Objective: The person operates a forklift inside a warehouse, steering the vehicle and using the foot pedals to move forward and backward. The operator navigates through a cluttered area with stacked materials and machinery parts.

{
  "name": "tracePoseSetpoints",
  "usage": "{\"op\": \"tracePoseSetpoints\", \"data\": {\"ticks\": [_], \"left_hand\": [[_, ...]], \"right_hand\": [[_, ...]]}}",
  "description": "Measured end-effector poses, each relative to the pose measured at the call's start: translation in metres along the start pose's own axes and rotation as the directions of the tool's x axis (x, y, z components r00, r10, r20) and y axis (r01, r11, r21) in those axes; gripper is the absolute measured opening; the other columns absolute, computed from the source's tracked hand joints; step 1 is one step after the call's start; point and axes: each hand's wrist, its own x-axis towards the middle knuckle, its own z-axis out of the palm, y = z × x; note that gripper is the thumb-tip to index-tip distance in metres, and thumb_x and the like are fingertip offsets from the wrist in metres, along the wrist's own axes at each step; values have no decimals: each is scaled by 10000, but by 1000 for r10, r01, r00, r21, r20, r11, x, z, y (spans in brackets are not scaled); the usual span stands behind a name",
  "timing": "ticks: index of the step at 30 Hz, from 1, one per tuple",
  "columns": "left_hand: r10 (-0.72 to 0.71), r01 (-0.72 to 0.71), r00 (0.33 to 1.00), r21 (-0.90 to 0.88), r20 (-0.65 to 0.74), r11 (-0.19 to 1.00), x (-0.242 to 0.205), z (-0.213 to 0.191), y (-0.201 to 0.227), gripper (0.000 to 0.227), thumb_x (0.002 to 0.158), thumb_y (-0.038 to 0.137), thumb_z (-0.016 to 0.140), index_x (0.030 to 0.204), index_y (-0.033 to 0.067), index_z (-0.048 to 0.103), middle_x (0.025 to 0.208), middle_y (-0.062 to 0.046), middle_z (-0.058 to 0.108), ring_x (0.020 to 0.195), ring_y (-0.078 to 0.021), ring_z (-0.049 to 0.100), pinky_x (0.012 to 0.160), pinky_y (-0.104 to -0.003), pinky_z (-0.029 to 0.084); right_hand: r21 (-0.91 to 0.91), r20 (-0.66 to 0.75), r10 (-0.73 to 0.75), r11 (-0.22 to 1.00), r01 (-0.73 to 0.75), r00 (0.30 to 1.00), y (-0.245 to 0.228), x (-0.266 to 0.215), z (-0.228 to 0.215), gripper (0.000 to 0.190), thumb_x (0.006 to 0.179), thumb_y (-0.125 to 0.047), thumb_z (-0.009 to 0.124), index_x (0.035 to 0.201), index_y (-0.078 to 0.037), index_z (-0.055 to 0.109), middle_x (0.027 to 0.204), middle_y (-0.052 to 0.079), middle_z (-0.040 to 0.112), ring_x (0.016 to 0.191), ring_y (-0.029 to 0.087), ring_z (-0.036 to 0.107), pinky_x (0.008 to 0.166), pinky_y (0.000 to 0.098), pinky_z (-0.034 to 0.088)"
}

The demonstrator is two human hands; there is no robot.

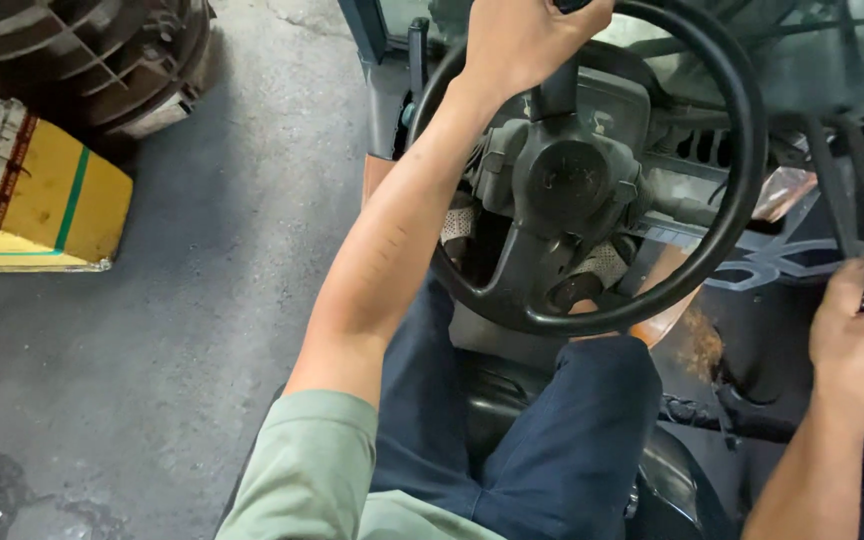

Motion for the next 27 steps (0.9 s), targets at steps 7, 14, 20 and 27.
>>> {"op": "tracePoseSetpoints", "data": {"ticks": [7, 14, 20, 27], "left_hand": [[-9, 18, 988, 59, -152, 998, 11, 28, -29, 437, 798, 540, 778, 911, 119, 752, 776, -110, 756, 736, -327, 731, 626, -441, 568], [-37, 22, 981, -79, -192, 997, 5, 14, -38, 427, 853, 489, 758, 1138, 173, 730, 947, -110, 783, 916, -352, 742, 776, -439, 592], [-127, 98, 976, -166, -179, 981, 8, 23, -31, 396, 850, 442, 743, 1154, 191, 717, 933, -105, 778, 905, -334, 755, 790, -414, 600], [-59, 32, 966, -110, -251, 993, 32, 48, -55, 386, 832, 487, 756, 1070, 183, 745, 926, -131, 773, 902, -375, 733, 763, -447, 591]], "right_hand": [[-73, -22, -93, 993, 91, 995, 13, 40, 23, 193, 1039, -101, 603, 1162, -33, 736, 1029, 138, 759, 907, 269, 741, 827, 346, 582], [3, 59, -11, 1000, 11, 998, 54, 74, 47, 219, 1108, -123, 551, 1140, 21, 712, 987, 159, 736, 887, 291, 713, 806, 390, 555], [-93, 64, -39, 995, 45, 997, 70, 91, 70, 302, 1144, -141, 523, 1001, 61, 697, 907, 174, 728, 807, 316, 692, 727, 418, 527], [-279, 124, 290, 928, -247, 949, 116, 101, 98, 464, 1115, -322, 518, 936, 38, 748, 745, 209, 694, 721, 339, 680, 631, 416, 514]]}}
